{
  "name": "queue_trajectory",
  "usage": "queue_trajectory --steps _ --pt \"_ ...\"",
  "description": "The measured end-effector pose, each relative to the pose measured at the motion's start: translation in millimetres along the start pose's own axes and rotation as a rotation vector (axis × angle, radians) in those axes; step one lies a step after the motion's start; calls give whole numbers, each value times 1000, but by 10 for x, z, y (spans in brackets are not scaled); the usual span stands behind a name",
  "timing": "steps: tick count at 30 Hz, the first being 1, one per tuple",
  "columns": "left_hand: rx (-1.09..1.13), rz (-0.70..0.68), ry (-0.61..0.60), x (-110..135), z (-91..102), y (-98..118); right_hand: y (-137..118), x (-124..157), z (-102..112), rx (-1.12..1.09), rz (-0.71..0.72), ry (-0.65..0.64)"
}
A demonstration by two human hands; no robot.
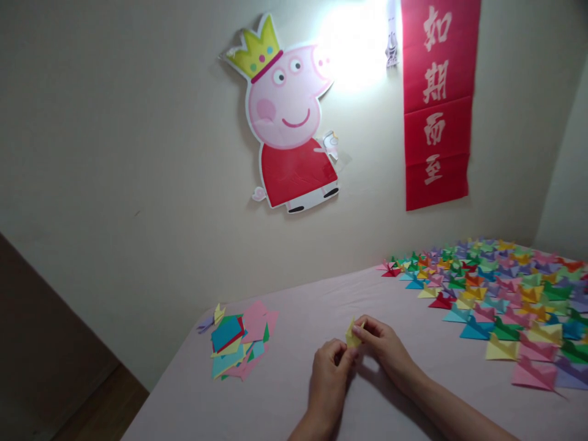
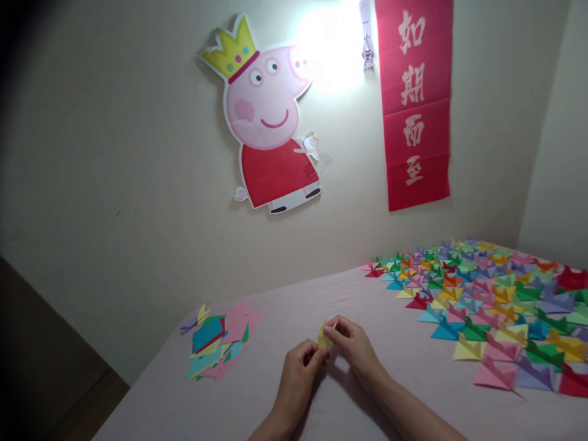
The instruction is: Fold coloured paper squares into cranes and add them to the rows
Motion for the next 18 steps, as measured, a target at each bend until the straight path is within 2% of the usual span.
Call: queue_trajectory --steps 4,7,10,13,18 --pt "-34 -16 -18 3 -14 52 -38 -28 45 16 27 29" --pt "87 13 -18 -24 1 69 -93 -47 48 38 34 13" --pt "199 50 37 -78 49 89 -135 -76 37 53 39 -14" --pt "264 -6 80 -137 76 174 -127 -121 24 57 35 -38" --pt "386 -15 104 -272 -21 215 -11 -233 5 18 27 10"
Point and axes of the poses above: each hand's wrist, its own x-axis away from the middle knuckle, its own z-axis out of the back of the hand, y = z × x, the point moved 5 cm from there along -x, towards the middle knuckle, and after that the axes turned 12 degrees about z, right-handed, at the moved point
